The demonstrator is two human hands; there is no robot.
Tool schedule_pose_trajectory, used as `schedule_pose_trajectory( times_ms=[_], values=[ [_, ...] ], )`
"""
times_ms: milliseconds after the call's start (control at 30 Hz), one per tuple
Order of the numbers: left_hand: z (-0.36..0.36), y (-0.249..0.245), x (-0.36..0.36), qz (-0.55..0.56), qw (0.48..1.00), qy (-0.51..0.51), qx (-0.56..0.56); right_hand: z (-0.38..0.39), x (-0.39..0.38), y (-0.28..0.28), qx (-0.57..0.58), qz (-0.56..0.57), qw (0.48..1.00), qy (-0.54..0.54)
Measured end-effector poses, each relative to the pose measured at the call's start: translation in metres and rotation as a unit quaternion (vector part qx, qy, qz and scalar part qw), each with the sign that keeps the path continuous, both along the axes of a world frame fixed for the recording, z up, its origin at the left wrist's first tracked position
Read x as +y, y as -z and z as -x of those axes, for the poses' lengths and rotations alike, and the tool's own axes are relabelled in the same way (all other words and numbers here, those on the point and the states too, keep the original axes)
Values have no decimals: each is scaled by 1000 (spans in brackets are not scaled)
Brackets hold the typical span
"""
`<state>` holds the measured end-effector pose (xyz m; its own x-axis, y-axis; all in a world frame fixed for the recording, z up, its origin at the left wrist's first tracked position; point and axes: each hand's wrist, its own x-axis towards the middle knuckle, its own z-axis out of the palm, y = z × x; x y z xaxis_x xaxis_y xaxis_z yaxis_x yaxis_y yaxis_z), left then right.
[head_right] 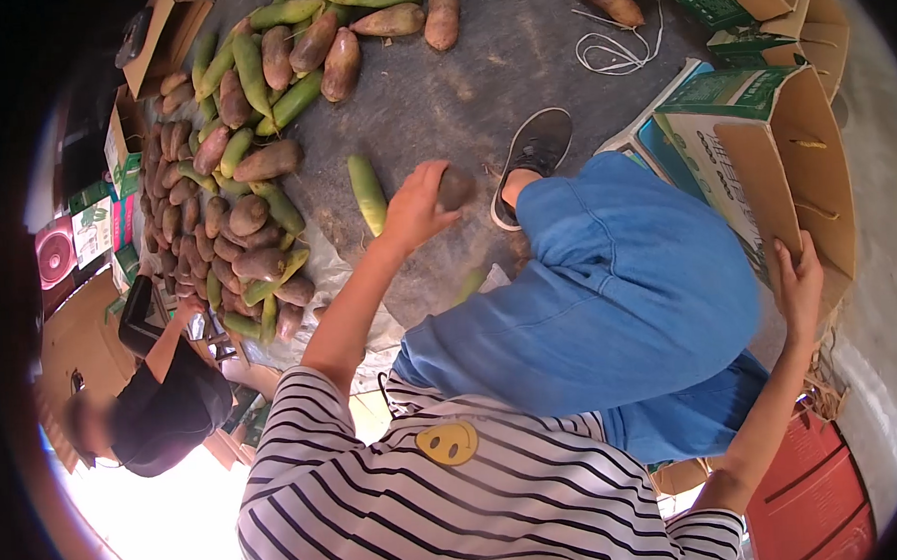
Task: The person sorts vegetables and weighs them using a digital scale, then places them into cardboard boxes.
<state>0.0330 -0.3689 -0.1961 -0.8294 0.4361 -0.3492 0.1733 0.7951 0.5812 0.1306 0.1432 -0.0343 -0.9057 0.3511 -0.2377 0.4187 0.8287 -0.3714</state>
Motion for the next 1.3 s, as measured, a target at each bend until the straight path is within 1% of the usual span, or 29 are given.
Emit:
schedule_pose_trajectory(
  times_ms=[100,133,200,267,367,467,567,633,700,767,867,967,1067,1100,1167,1200,1233,1300],
  values=[
    [17,1,13,4,996,-63,69,-2,0,0,14,-13,1000,2],
    [19,12,3,29,991,-95,88,-3,2,3,21,-15,1000,5],
    [20,52,-45,80,976,-158,130,0,3,6,22,-11,1000,9],
    [14,77,-77,121,971,-195,68,3,0,0,1,-2,1000,10],
    [18,113,-109,145,955,-256,-34,2,0,0,9,-20,1000,-4],
    [50,126,-128,163,952,-260,12,2,-5,-2,7,-25,1000,3],
    [99,115,-130,170,928,-324,74,4,-6,-5,-11,-7,1000,10],
    [136,104,-134,179,919,-328,127,3,-3,-3,-3,-11,1000,6],
    [176,80,-130,214,905,-343,135,3,-2,-2,4,-13,1000,6],
    [213,76,-141,207,905,-295,226,5,-5,-3,8,-14,1000,9],
    [263,67,-146,262,905,-249,226,9,-8,-8,-9,9,1000,10],
    [299,77,-162,245,945,-216,29,11,-14,-11,-5,-4,1000,15],
    [275,49,-140,263,924,-276,34,7,-6,-8,-28,-16,999,20],
    [265,55,-148,267,928,-245,93,8,-6,-6,-16,-5,1000,23],
    [235,45,-148,179,951,-228,104,9,-8,-5,5,17,999,28],
    [209,31,-133,151,961,-215,82,8,-8,-5,5,14,1000,25],
    [182,42,-130,162,966,-180,89,8,-7,-5,6,8,1000,23],
    [146,55,-126,136,985,-99,-23,9,-8,-7,5,-2,1000,15]
  ],
)
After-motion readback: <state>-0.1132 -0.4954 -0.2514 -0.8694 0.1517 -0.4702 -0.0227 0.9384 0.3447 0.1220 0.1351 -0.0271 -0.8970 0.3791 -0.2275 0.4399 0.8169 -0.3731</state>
